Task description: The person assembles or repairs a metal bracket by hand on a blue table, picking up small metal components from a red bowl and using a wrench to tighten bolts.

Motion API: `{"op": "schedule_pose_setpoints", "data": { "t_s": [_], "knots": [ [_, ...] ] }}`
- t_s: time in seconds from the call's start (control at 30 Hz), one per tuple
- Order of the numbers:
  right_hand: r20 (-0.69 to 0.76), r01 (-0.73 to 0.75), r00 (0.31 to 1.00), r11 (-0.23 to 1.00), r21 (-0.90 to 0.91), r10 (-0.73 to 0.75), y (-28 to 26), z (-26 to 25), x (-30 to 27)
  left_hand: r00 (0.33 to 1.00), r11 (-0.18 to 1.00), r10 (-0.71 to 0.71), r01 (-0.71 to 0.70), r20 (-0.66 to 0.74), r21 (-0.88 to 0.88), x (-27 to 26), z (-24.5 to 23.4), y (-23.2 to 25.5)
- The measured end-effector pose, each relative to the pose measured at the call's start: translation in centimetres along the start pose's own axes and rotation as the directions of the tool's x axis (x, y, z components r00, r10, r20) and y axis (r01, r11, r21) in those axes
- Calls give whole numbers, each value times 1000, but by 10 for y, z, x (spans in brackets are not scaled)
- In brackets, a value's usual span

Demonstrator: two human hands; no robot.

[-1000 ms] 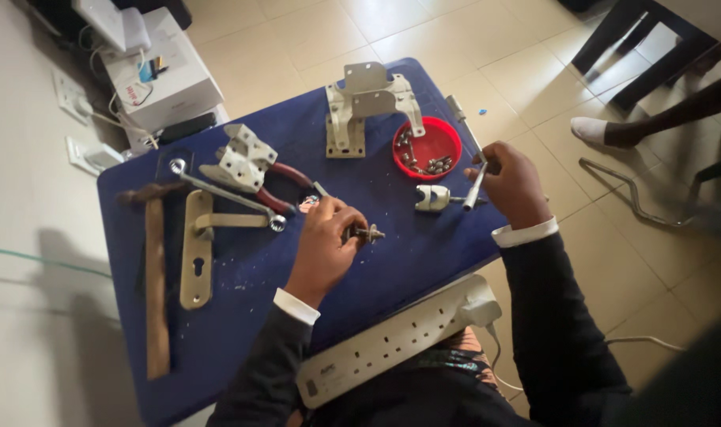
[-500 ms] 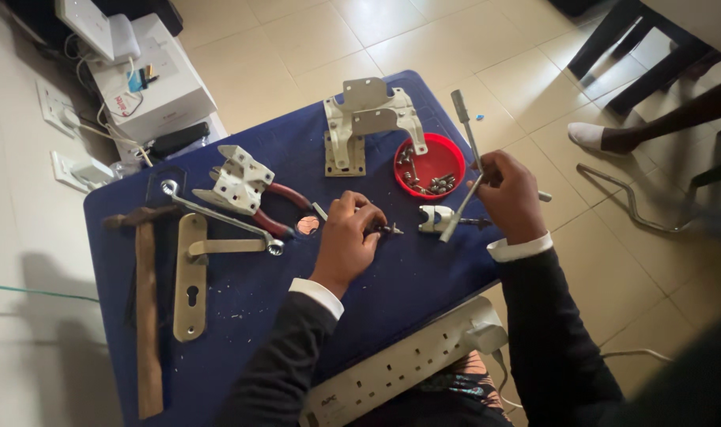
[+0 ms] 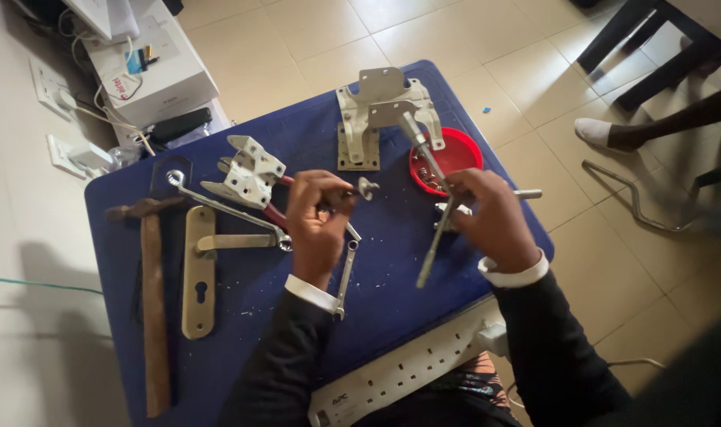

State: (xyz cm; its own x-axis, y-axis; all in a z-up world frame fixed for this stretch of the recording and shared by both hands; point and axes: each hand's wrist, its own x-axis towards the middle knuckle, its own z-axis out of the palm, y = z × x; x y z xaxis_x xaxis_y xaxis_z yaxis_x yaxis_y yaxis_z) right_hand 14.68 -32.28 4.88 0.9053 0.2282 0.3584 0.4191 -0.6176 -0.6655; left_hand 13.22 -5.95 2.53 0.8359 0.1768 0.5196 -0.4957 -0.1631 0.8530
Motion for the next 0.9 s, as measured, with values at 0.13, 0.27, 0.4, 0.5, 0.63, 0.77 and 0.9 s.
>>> {"op": "schedule_pose_setpoints", "data": {
  "t_s": [0.13,0.27,0.4,0.5,0.63,0.77,0.9],
  "knots": [
    [98,106,991,974,-200,-88,-30,20,5,992,976,-69,45,-103,-215,6,-18,0],
    [171,137,979,976,-167,-108,-49,39,8,977,936,-146,84,-158,-343,8,-26,7],
    [230,146,967,977,-153,-108,-56,63,17,981,962,-77,26,-179,-270,12,-32,8],
    [212,173,968,972,-157,-137,-57,82,22,980,961,-52,-3,-192,-278,11,-35,5],
    [234,156,966,973,-171,-113,-50,108,36,973,988,11,-46,-231,-145,11,-41,0],
    [183,211,966,965,-157,-182,-42,132,45,975,959,-59,-3,-213,-283,12,-40,4],
    [140,203,973,966,-159,-181,-45,143,45,980,957,-86,31,-178,-288,14,-37,6]
  ]
}}
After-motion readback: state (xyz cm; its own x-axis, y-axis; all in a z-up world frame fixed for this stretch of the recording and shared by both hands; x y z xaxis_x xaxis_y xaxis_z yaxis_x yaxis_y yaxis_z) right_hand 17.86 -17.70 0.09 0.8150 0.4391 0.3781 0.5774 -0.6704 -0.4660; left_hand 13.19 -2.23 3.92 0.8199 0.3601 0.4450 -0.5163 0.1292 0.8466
